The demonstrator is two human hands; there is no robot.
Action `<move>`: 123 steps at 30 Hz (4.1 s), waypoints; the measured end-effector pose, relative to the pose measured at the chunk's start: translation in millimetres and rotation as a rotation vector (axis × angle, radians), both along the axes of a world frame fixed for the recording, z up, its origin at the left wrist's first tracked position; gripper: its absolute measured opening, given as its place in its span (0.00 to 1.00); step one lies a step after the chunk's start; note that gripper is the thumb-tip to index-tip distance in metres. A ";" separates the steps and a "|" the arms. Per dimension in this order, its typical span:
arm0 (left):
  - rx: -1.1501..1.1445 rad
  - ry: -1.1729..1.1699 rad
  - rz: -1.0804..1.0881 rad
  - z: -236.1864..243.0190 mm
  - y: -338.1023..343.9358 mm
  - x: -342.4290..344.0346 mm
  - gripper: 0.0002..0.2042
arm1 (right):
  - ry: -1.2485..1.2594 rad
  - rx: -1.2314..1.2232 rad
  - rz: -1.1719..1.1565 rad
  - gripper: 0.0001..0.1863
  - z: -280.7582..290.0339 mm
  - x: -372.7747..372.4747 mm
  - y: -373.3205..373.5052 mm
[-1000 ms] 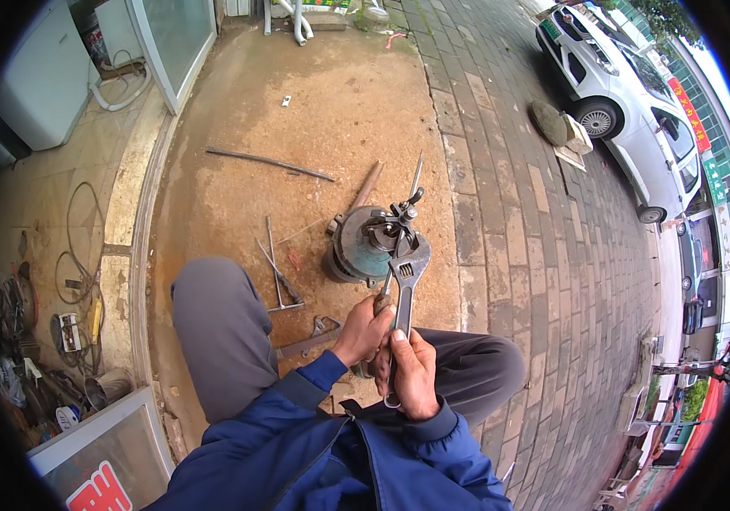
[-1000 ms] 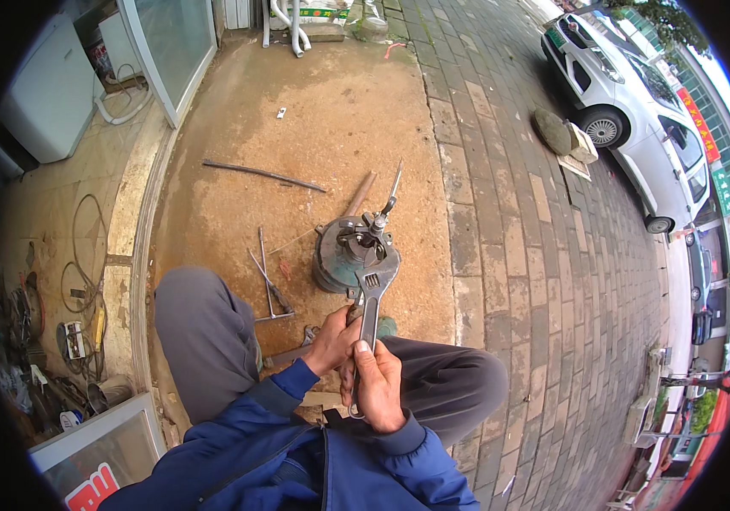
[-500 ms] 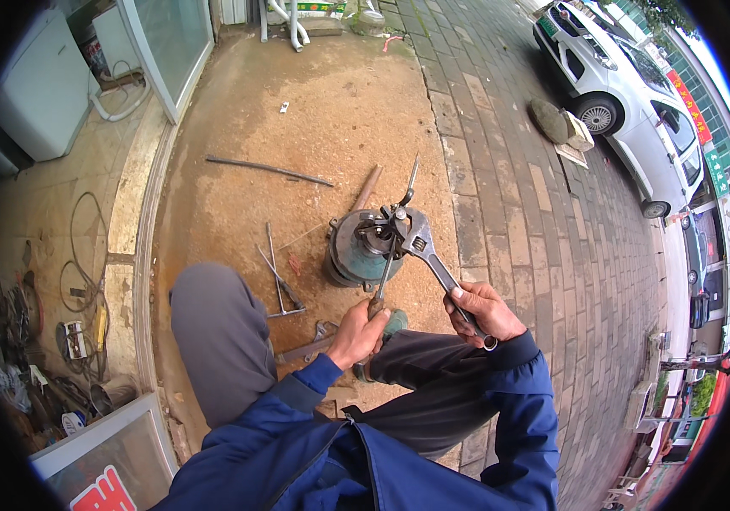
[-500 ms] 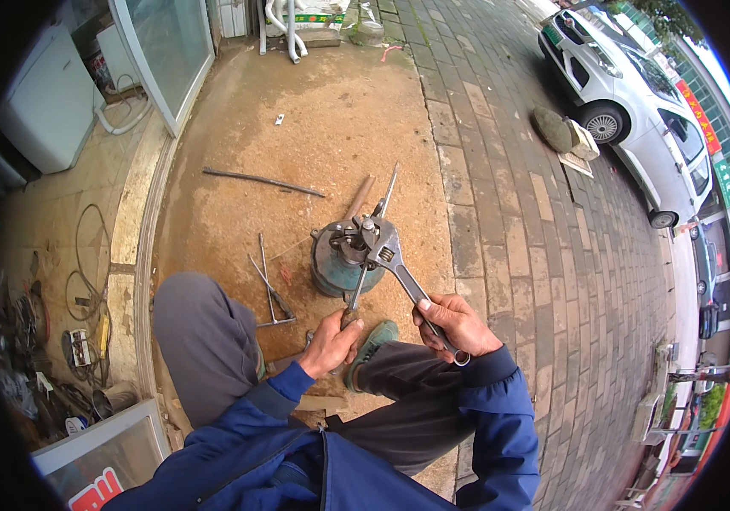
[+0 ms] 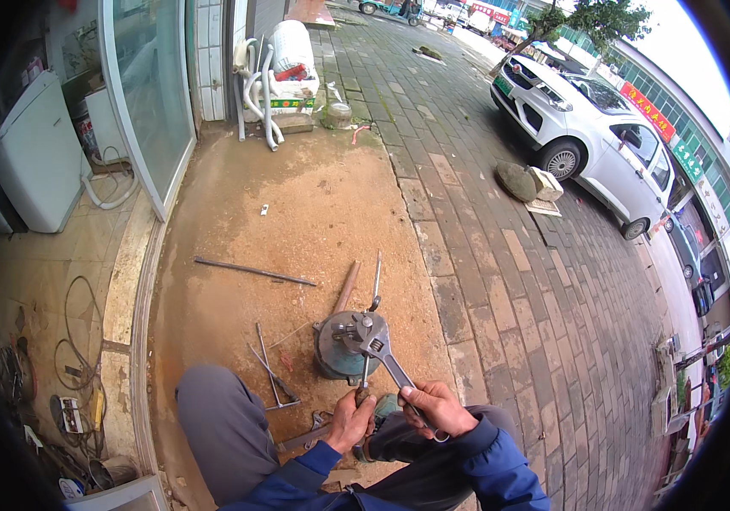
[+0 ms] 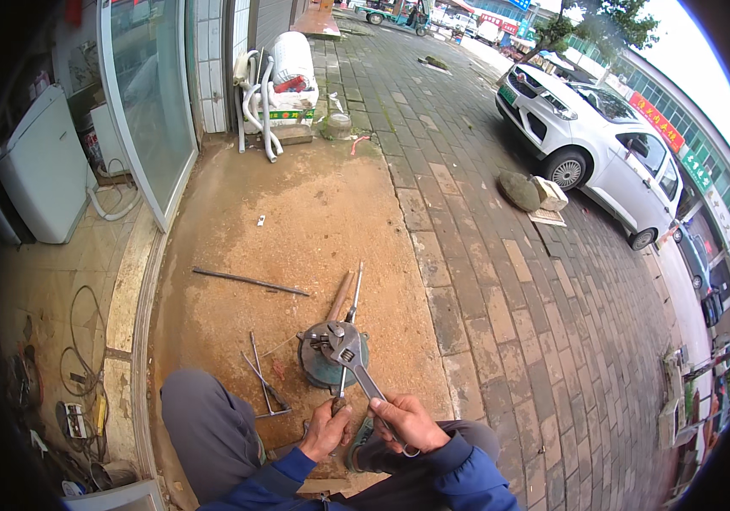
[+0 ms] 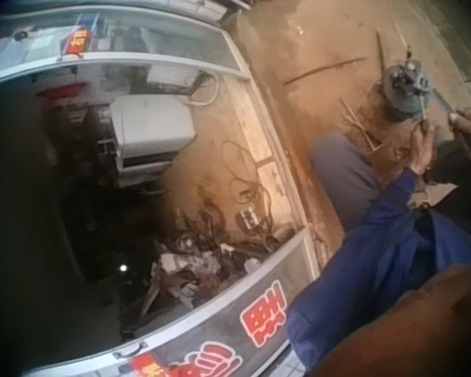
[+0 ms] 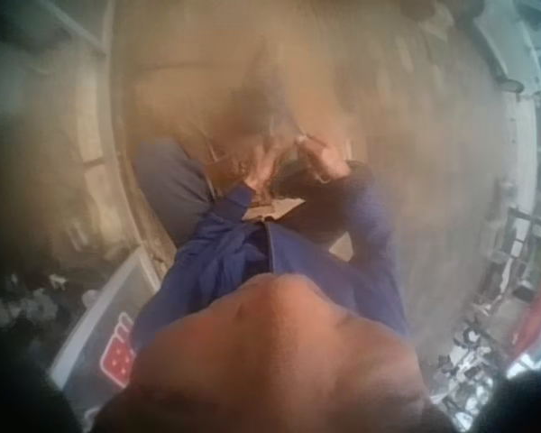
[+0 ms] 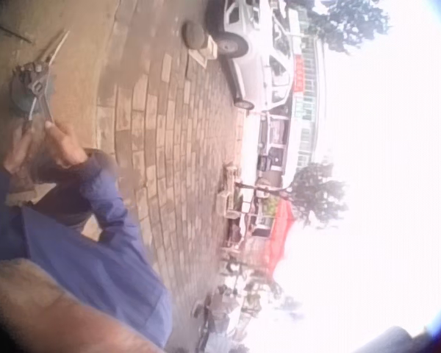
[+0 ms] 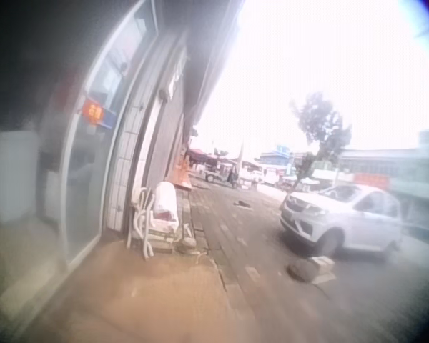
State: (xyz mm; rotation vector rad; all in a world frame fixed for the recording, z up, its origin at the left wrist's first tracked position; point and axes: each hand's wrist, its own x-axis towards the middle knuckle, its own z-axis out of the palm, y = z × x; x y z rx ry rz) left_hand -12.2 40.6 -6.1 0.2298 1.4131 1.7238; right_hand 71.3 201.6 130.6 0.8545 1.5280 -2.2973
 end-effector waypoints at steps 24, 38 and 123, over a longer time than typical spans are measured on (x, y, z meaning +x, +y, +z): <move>-0.019 -0.084 -0.107 -5.9 0.3 -0.9 0.09 | 0.012 -0.009 -0.108 0.17 5.8 39.5 2.7; -0.054 -0.047 -0.111 -2.5 -1.2 -1.7 0.09 | 0.000 0.029 0.137 0.16 9.0 4.2 66.3; -0.045 0.023 -0.082 -2.7 -3.6 -1.9 0.12 | -0.005 0.016 -0.066 0.17 12.6 34.4 -2.4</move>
